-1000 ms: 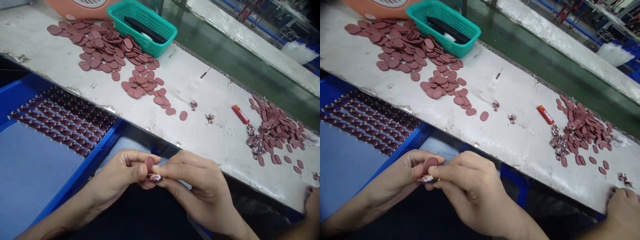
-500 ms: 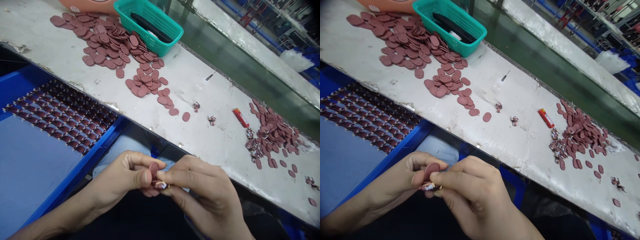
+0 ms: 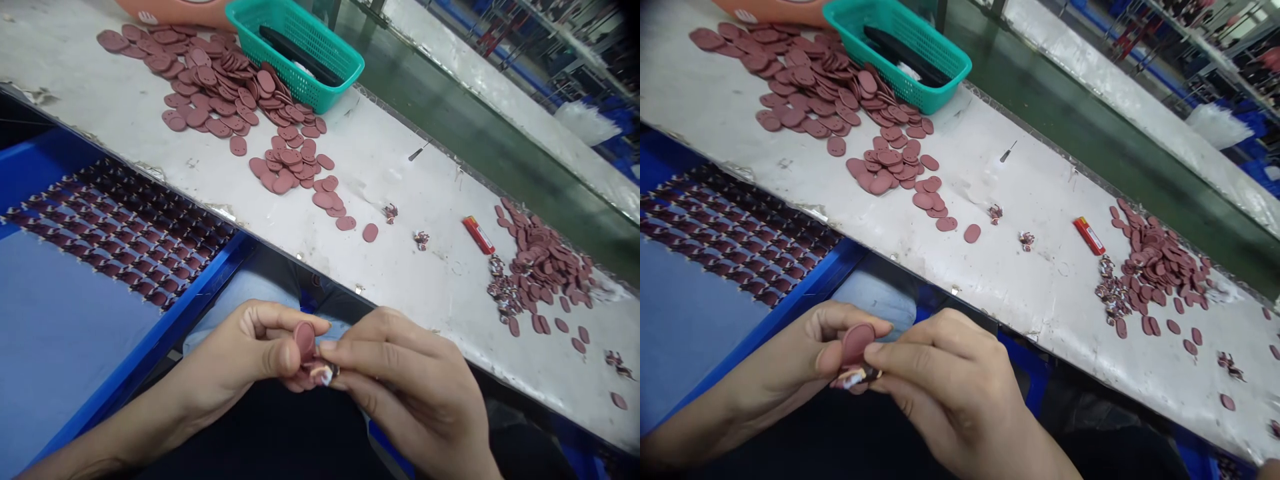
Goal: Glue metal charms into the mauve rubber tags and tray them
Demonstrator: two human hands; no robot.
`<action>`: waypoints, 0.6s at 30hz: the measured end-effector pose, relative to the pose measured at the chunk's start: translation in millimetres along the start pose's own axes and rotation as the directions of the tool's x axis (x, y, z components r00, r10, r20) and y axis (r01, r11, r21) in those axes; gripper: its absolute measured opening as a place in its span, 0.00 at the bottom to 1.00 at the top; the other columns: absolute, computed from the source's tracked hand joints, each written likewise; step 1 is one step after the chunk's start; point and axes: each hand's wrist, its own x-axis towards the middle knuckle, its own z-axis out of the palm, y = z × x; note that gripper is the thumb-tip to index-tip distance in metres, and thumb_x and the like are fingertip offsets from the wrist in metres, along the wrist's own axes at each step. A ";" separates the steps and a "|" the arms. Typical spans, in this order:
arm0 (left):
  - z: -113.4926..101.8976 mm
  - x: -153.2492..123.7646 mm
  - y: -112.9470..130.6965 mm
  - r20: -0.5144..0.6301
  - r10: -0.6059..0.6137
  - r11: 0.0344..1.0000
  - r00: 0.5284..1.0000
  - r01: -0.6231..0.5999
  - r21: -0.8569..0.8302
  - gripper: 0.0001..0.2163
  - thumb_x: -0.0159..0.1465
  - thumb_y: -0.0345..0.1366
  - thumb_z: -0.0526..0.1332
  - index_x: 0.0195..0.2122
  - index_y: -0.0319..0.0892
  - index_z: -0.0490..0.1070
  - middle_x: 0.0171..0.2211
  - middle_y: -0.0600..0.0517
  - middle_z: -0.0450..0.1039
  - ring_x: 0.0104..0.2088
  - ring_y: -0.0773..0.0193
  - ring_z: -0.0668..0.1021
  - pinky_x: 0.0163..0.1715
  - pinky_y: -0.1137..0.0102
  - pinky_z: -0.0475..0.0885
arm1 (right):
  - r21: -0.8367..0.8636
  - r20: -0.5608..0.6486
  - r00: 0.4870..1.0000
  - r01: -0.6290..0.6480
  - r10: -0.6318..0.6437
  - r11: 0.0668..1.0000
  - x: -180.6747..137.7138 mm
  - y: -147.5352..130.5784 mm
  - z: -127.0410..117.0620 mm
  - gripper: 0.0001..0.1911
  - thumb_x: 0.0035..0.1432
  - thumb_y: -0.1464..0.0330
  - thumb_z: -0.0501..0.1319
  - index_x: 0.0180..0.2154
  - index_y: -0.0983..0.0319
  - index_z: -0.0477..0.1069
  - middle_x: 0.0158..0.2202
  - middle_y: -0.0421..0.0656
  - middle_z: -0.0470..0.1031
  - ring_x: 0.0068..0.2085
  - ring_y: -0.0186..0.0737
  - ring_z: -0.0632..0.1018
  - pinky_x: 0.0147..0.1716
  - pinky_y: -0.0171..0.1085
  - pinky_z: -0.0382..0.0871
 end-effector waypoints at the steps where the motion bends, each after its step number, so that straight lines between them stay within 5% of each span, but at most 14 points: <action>1: 1.4 -1.5 0.3 0.036 0.002 1.000 0.999 -0.002 -0.022 0.11 0.54 0.42 0.78 0.37 0.49 0.86 0.26 0.52 0.83 0.25 0.68 0.81 0.25 0.80 0.74 | 0.009 -0.005 1.000 0.017 -0.017 1.000 -1.0 -2.1 0.4 0.12 0.63 0.77 0.66 0.49 0.64 0.78 0.37 0.43 0.81 0.36 0.33 0.80 0.36 0.31 0.78; 7: 5.8 -5.7 1.8 0.115 -0.043 0.996 0.992 0.052 -0.074 0.12 0.52 0.39 0.79 0.38 0.51 0.86 0.27 0.51 0.84 0.26 0.60 0.83 0.33 0.67 0.80 | 0.062 -0.057 0.998 -0.012 0.016 0.998 -5.8 -10.8 3.3 0.18 0.63 0.76 0.67 0.54 0.58 0.77 0.36 0.44 0.82 0.32 0.37 0.80 0.28 0.35 0.78; 18: 3.1 -1.9 -1.7 0.007 0.010 1.000 1.000 -0.009 -0.025 0.12 0.50 0.43 0.80 0.35 0.49 0.86 0.24 0.53 0.82 0.24 0.65 0.80 0.26 0.75 0.74 | 0.039 -0.037 0.998 0.042 -0.040 0.998 4.1 -2.6 4.0 0.11 0.63 0.77 0.66 0.47 0.64 0.78 0.35 0.45 0.82 0.34 0.35 0.81 0.34 0.34 0.79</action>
